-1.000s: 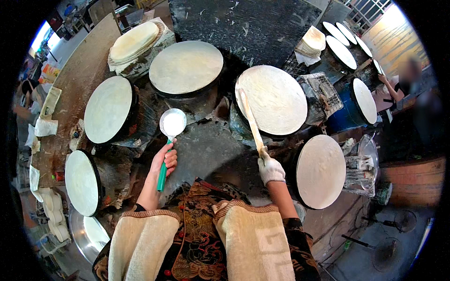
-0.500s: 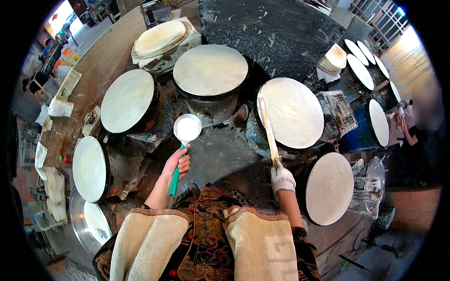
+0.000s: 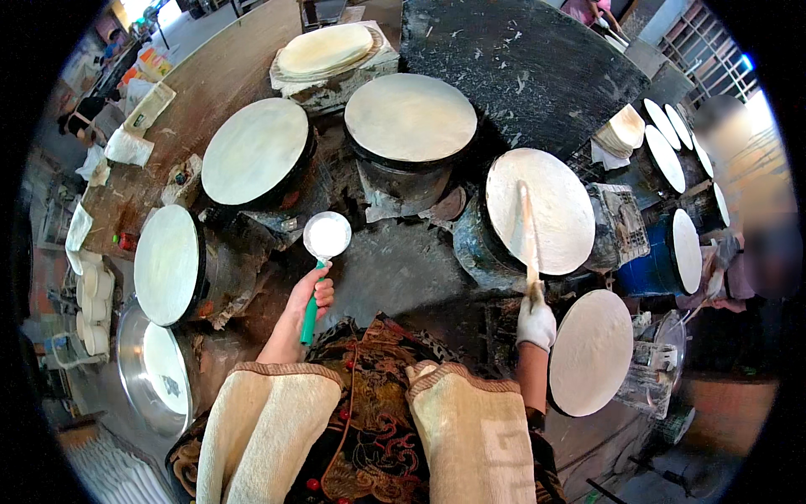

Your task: The person ladles white batter onto a hot circular griddle and uses a wooden spreader to distribute it into a thin, round crepe. They repeatedly scoop batter from a large metal bowl, pour it onto the cooking surface, and spread it evenly. Finished crepes are stacked on a nearby surface.

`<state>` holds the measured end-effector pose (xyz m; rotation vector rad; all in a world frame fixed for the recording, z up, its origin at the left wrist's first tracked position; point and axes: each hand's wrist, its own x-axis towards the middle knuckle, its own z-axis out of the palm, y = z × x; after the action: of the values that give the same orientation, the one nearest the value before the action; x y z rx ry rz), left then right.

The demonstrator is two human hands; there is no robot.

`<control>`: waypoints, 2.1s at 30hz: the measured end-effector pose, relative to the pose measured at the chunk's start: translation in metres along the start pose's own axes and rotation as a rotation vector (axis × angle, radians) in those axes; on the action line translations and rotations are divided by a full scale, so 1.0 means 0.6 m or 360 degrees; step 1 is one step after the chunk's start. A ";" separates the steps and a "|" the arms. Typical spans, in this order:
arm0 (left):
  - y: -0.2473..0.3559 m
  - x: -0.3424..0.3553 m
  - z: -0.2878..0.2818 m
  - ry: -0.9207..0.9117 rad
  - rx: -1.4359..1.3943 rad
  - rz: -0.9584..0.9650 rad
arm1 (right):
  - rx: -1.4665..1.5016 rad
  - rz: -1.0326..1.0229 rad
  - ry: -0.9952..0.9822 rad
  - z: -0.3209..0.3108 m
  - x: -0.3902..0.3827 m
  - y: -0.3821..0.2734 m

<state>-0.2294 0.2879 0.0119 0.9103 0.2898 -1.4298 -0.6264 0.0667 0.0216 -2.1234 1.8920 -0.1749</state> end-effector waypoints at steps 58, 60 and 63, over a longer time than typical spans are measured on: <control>0.009 -0.104 -0.023 0.0259 -0.0144 0.0355 | 0.3075 0.1267 -0.0012 0.227 0.154 0.076; 0.001 -0.113 -0.035 0.0257 -0.0218 0.0389 | 0.2938 0.1368 -0.0199 0.255 0.144 0.061; -0.007 -0.129 -0.034 0.0299 -0.0279 0.0464 | 0.2647 0.1583 -0.0660 0.303 0.141 0.006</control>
<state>-0.2398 0.3581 0.0495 0.9031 0.3989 -1.0365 -0.5676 0.0076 -0.1607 -0.0806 1.3205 -0.6682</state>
